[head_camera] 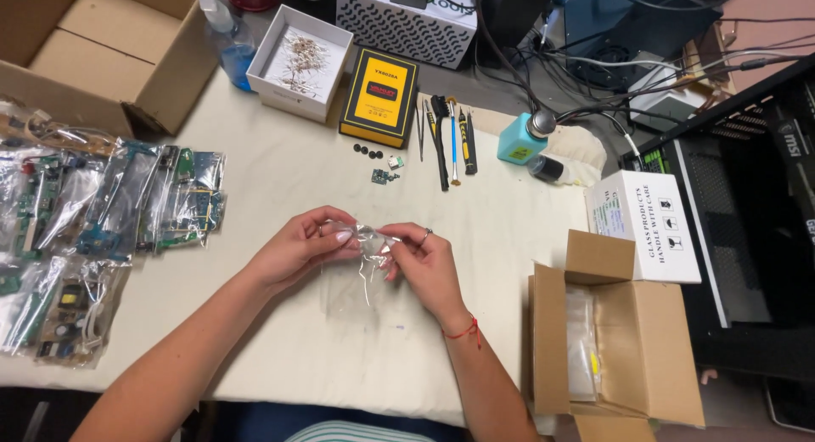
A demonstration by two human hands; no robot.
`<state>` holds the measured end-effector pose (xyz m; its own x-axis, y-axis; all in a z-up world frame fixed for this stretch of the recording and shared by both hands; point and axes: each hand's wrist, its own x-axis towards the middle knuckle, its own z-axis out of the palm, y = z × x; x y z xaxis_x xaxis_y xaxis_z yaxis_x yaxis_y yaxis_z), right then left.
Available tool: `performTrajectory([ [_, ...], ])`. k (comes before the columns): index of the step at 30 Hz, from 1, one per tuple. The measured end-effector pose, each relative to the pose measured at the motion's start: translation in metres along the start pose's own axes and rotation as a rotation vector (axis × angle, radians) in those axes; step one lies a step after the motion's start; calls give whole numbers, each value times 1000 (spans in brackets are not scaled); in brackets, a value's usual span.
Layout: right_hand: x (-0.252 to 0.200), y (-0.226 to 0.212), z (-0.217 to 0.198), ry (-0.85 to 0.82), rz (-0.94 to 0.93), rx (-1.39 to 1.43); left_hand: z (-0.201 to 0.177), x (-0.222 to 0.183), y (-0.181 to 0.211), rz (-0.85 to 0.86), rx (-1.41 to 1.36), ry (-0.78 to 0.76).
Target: Picking up small electronic circuit boards and placing them into individual plastic zip-lock bags.
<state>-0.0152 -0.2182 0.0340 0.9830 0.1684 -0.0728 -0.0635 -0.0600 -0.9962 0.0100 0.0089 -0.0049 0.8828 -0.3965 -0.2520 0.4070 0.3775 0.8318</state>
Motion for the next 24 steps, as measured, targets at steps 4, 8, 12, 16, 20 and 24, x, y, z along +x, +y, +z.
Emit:
performTrajectory([
  [4, -3, -6, 3, -10, -65, -78, -7, 2, -6, -43, -9, 16],
  [8, 2, 1, 2, 4, -76, -64, -3, -4, 5, -86, -21, 44],
  [12, 0, -2, 4, 18, -23, -34, 7, -6, 13, -72, 10, 48],
  [16, -7, -14, 8, -13, -13, -27, 8, -9, 14, -34, 6, 6],
  [20, -6, -5, 6, 5, 0, -69, 12, -10, 13, -3, 119, -14],
  [24, -6, -9, 14, 1, -51, -94, -2, -1, -4, 29, 63, 7],
])
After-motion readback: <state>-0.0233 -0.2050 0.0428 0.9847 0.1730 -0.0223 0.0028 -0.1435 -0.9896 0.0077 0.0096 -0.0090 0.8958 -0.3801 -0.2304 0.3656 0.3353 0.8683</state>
